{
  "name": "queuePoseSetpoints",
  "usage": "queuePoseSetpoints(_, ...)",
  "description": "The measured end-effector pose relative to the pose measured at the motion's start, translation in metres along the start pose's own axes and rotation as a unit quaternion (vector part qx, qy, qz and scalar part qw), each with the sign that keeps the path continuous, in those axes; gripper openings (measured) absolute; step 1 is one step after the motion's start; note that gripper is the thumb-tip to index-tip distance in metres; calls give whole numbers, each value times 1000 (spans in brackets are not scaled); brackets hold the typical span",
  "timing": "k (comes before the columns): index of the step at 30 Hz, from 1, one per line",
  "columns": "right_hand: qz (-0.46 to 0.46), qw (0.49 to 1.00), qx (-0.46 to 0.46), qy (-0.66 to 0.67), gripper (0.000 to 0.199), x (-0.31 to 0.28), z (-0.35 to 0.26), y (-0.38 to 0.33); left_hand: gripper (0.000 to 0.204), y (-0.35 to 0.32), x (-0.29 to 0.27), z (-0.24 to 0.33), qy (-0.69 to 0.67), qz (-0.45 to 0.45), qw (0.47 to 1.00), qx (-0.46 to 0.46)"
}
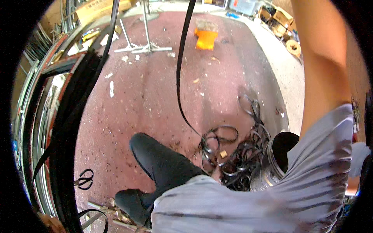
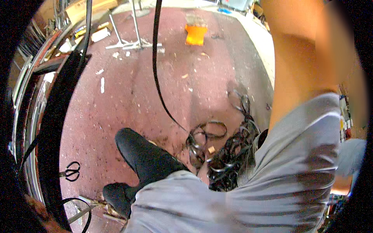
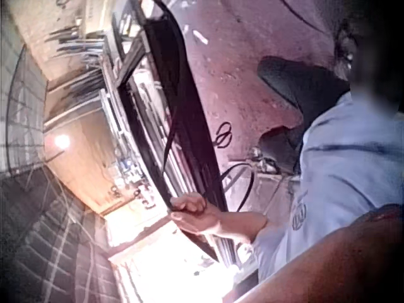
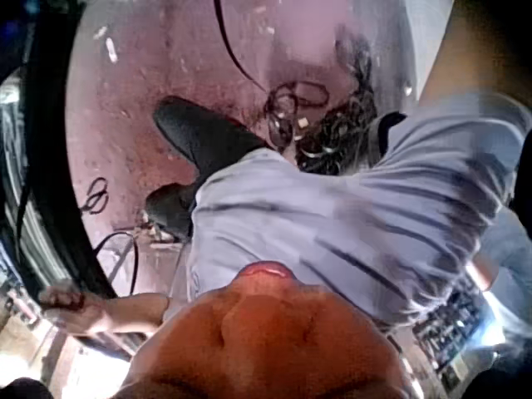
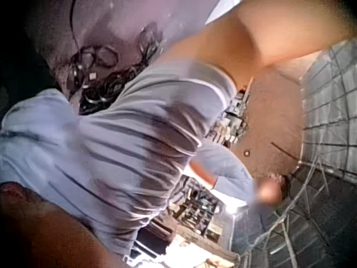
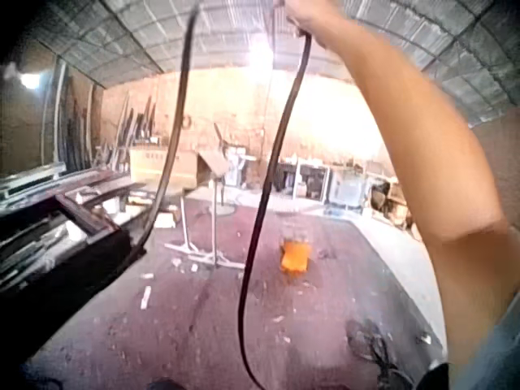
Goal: The person installs a black rubber seal into the groove of a window frame. They use shears to cut the seal to length and then press it into place along the frame's edge.
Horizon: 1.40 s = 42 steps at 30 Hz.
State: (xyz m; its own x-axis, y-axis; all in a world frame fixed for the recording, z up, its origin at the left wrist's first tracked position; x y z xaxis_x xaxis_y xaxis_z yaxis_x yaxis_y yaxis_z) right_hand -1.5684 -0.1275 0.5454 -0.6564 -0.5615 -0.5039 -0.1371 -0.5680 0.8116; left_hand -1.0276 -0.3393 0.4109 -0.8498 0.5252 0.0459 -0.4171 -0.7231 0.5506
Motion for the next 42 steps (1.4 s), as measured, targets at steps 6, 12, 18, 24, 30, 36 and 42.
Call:
queuePoseSetpoints(6,-225,967,-116,7,65,48,-59,-16,43,-16,-43,-39,122,0,988,100)
queuePoseSetpoints(12,-506,823,-168,197,51,39,-190,-145,24,-49,40,-31,167,-255,952,-15)
queuePoseSetpoints(18,-383,642,-190,637,55,-64,-371,-182,16,-55,75,-50,40,-368,922,-114)
queuePoseSetpoints(24,-546,564,-135,605,31,-61,-381,-192,23,-74,42,-75,9,-328,927,-178)
queuePoseSetpoints(30,-573,645,-23,504,28,-6,-319,-176,23,-78,-38,-73,141,-204,956,-159)
queuePoseSetpoints(36,-618,595,-157,490,51,-21,-369,-203,26,-75,-19,-60,171,-258,950,-48)
queuePoseSetpoints(42,-451,576,-176,659,39,-60,-430,-189,29,-75,-8,-57,228,-273,934,-28)
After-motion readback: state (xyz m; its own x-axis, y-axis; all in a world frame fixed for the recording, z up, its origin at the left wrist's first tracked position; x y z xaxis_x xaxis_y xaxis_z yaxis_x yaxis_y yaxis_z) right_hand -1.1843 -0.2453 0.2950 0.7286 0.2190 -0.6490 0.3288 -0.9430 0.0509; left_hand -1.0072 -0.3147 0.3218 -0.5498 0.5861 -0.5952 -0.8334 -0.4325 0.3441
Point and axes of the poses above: each hand's wrist, its own y-axis towards the middle knuckle, its own x-axis out of the palm, z = x × y, the point moved 6 cm from there along y, towards the middle knuckle, and after that the axes turned 9 degrees about -y, right-handed, at the moved point
